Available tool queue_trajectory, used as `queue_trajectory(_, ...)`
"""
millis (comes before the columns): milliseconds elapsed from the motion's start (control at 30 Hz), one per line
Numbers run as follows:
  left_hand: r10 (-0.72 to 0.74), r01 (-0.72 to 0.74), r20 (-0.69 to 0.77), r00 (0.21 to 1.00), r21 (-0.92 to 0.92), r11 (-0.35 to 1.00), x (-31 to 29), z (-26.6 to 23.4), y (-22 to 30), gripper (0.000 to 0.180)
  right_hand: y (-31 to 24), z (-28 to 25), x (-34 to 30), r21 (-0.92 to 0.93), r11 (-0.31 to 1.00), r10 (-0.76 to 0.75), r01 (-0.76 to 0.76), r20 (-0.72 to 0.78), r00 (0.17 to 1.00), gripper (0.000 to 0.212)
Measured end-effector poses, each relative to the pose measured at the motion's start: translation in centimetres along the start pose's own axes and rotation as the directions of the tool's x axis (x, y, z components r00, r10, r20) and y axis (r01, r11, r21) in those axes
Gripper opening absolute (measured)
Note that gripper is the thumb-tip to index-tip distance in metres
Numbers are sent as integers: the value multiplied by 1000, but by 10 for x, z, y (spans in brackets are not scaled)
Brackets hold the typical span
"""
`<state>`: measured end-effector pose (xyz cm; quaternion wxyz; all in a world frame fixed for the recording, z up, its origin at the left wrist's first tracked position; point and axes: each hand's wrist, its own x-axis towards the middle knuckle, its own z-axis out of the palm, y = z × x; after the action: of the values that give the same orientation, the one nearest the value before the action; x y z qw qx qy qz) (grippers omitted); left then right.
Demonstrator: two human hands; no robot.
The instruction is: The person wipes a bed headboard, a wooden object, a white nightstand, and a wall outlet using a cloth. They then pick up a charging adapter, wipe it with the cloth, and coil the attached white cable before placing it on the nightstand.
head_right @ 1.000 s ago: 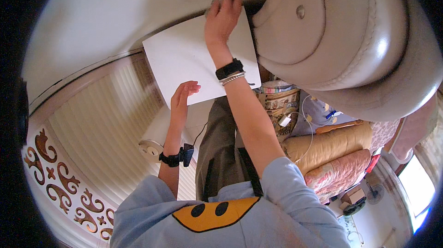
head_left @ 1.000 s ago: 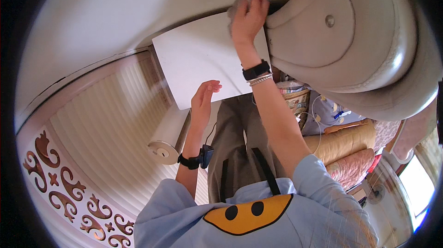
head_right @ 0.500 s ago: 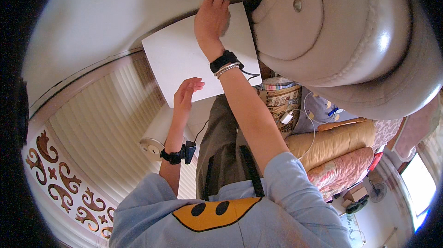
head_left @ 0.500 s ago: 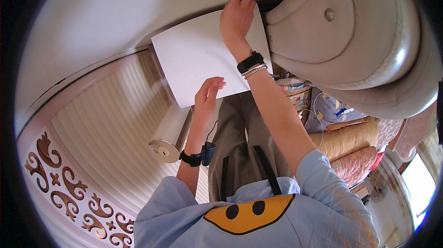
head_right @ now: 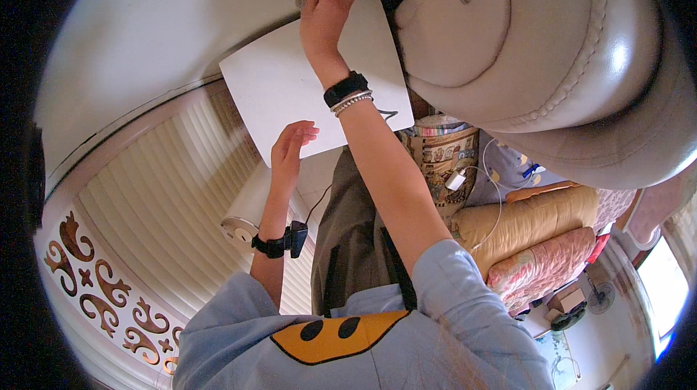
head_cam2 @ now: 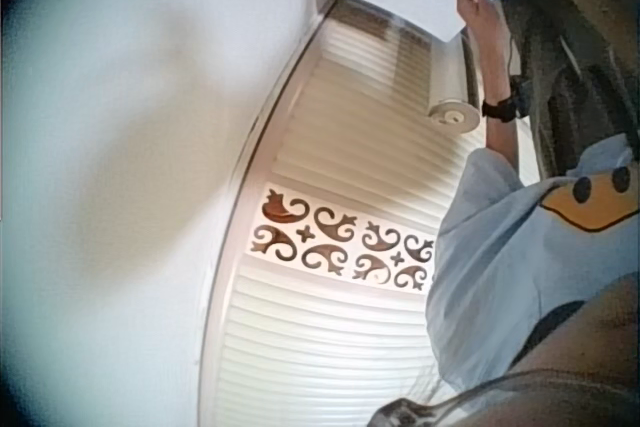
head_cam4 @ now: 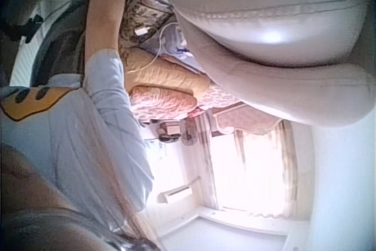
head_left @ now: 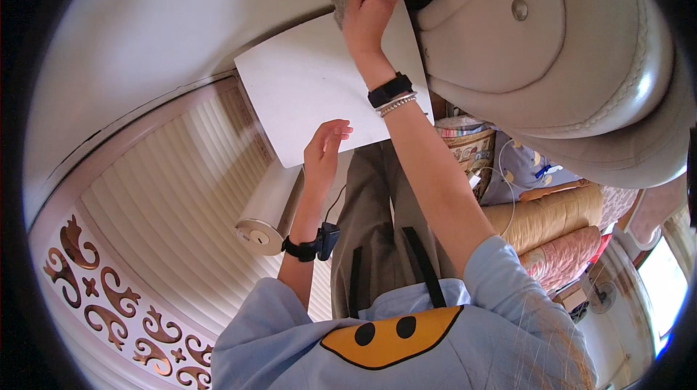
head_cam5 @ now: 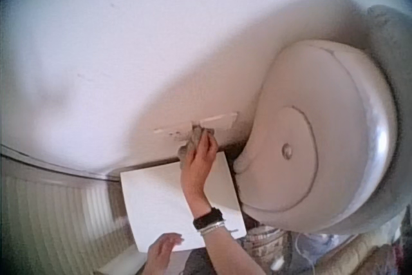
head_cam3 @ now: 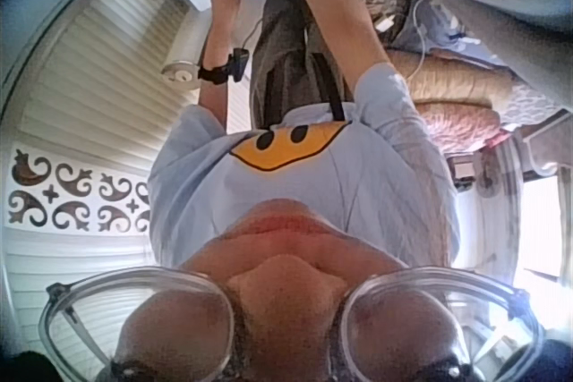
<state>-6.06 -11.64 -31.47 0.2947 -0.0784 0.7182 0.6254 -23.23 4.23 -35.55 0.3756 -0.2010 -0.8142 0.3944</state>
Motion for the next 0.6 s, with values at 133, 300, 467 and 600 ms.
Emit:
queue_trajectory(133,18,-18,-23,1000,-4,1000,3,3,5,28,6,-4,-5,28,992,121,-124,85,989,43)
queue_trajectory(300,244,-234,-142,959,80,969,58,14,48,21,24,-19,-17,72,972,221,-226,63,973,40)
queue_trajectory(467,556,-388,-121,822,596,703,161,42,125,29,30,-30,-14,180,936,310,-304,-4,951,36)
queue_trajectory(600,568,-408,111,816,806,429,198,53,166,31,31,-34,-2,240,932,288,-272,-31,957,32)
